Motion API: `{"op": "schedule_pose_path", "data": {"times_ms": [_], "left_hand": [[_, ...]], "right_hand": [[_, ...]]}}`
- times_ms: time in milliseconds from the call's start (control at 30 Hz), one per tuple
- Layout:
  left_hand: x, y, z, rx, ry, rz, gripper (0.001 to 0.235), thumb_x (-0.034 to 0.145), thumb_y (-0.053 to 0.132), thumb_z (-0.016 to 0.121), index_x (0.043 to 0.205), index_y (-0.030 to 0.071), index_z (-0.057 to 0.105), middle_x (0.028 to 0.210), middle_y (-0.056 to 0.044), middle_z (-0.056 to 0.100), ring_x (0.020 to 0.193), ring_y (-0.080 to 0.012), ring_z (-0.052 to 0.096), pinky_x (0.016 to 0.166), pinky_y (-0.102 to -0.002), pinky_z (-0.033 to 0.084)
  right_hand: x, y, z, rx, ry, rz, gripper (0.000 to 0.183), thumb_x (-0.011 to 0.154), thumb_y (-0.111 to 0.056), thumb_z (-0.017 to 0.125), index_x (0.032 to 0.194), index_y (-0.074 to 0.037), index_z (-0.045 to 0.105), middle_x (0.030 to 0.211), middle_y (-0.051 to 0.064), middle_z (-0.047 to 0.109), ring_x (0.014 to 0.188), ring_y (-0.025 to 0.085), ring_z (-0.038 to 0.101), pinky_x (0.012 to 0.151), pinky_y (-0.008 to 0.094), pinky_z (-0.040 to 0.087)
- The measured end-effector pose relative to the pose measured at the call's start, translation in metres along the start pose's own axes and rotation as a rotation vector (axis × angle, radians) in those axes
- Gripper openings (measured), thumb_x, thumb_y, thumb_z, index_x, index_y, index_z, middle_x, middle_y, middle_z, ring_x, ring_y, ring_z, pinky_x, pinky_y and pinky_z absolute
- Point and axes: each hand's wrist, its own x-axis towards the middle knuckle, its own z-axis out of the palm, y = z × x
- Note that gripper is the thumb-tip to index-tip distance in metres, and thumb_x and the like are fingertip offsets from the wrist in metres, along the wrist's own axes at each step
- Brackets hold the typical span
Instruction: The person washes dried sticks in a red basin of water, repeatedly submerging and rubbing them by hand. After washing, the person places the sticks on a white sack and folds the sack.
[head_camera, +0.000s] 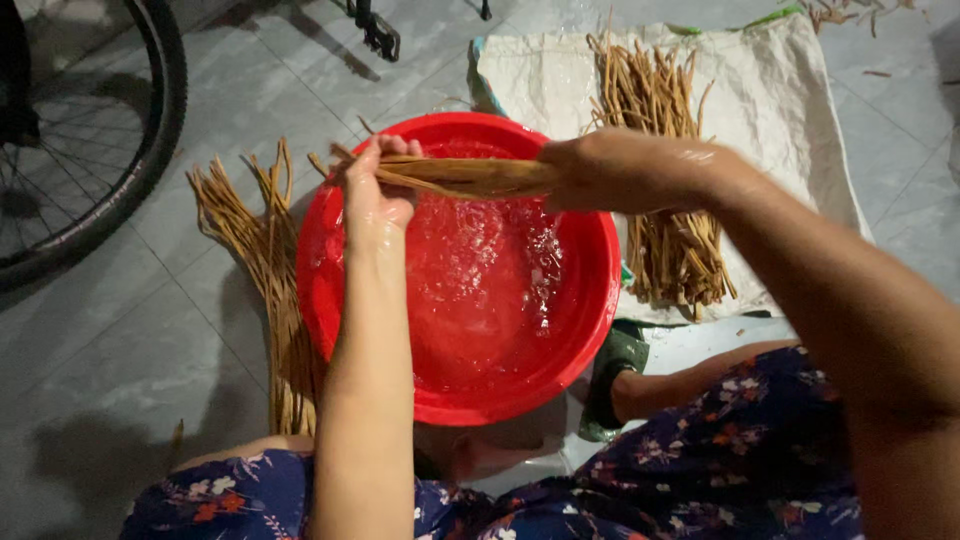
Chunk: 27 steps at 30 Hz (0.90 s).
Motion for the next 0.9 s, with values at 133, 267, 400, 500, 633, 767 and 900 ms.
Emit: {"op": "schedule_pose_path", "data": {"times_ms": [133,267,400,500,633,767,900], "left_hand": [[0.029,0.029,-0.028,0.224,-0.149,0.095,0.024,0.103,0.019,0.050,0.093,-0.001,0.061,0.086,-0.013,0.068,0.086,-0.0292,0.072,0.088,-0.048,0.059],[0.048,0.041,-0.060,-0.013,0.096,0.029,0.022,0.106,0.019,0.052,0.099,0.001,0.061,0.093,-0.013,0.069,0.089,-0.0285,0.070,0.096,-0.052,0.060],[0.048,0.031,-0.073,-0.002,0.103,-0.030,0.023,0.108,0.022,0.051,0.104,0.002,0.064,0.103,-0.012,0.072,0.100,-0.0308,0.072,0.097,-0.050,0.058],[0.044,0.024,-0.069,0.040,-0.023,-0.006,0.022,0.107,0.023,0.052,0.109,0.005,0.065,0.114,-0.011,0.072,0.110,-0.0311,0.071,0.099,-0.050,0.056],[0.030,0.026,-0.036,-0.008,-0.206,0.023,0.028,0.106,0.028,0.054,0.118,0.006,0.066,0.126,-0.012,0.071,0.122,-0.0320,0.068,0.108,-0.050,0.054],[0.022,0.026,-0.006,0.038,-0.288,0.034,0.035,0.103,0.033,0.057,0.126,0.008,0.063,0.134,-0.010,0.068,0.131,-0.0314,0.062,0.112,-0.049,0.051],[0.013,0.017,-0.005,0.045,-0.175,-0.025,0.044,0.100,0.040,0.061,0.129,0.007,0.058,0.143,-0.014,0.063,0.136,-0.0331,0.057,0.114,-0.050,0.049]], "right_hand": [[-0.039,0.045,-0.027,0.191,0.139,0.071,0.037,0.097,-0.036,0.060,0.128,-0.015,0.062,0.099,0.006,0.074,0.089,0.021,0.072,0.079,0.038,0.058],[-0.060,0.108,-0.037,0.161,0.217,0.312,0.033,0.105,-0.034,0.058,0.125,-0.009,0.065,0.086,0.011,0.069,0.072,0.023,0.063,0.063,0.040,0.054],[-0.061,0.173,-0.036,0.307,0.296,0.320,0.033,0.105,-0.030,0.062,0.123,-0.003,0.071,0.076,0.012,0.064,0.059,0.024,0.055,0.050,0.040,0.050],[-0.054,0.211,-0.029,0.374,0.299,0.366,0.034,0.103,-0.030,0.066,0.114,0.002,0.068,0.079,0.013,0.066,0.066,0.020,0.057,0.059,0.037,0.051],[-0.050,0.247,-0.017,0.617,0.350,0.255,0.048,0.092,-0.027,0.065,0.137,-0.013,0.060,0.087,0.005,0.071,0.072,0.011,0.064,0.066,0.029,0.056],[-0.045,0.272,0.001,0.875,0.347,0.147,0.045,0.096,-0.026,0.067,0.135,-0.004,0.064,0.093,0.005,0.069,0.077,0.010,0.062,0.069,0.028,0.055],[-0.041,0.286,0.017,0.932,0.378,0.105,0.044,0.097,-0.025,0.068,0.137,-0.008,0.064,0.090,0.007,0.066,0.070,0.012,0.058,0.061,0.030,0.054]]}}
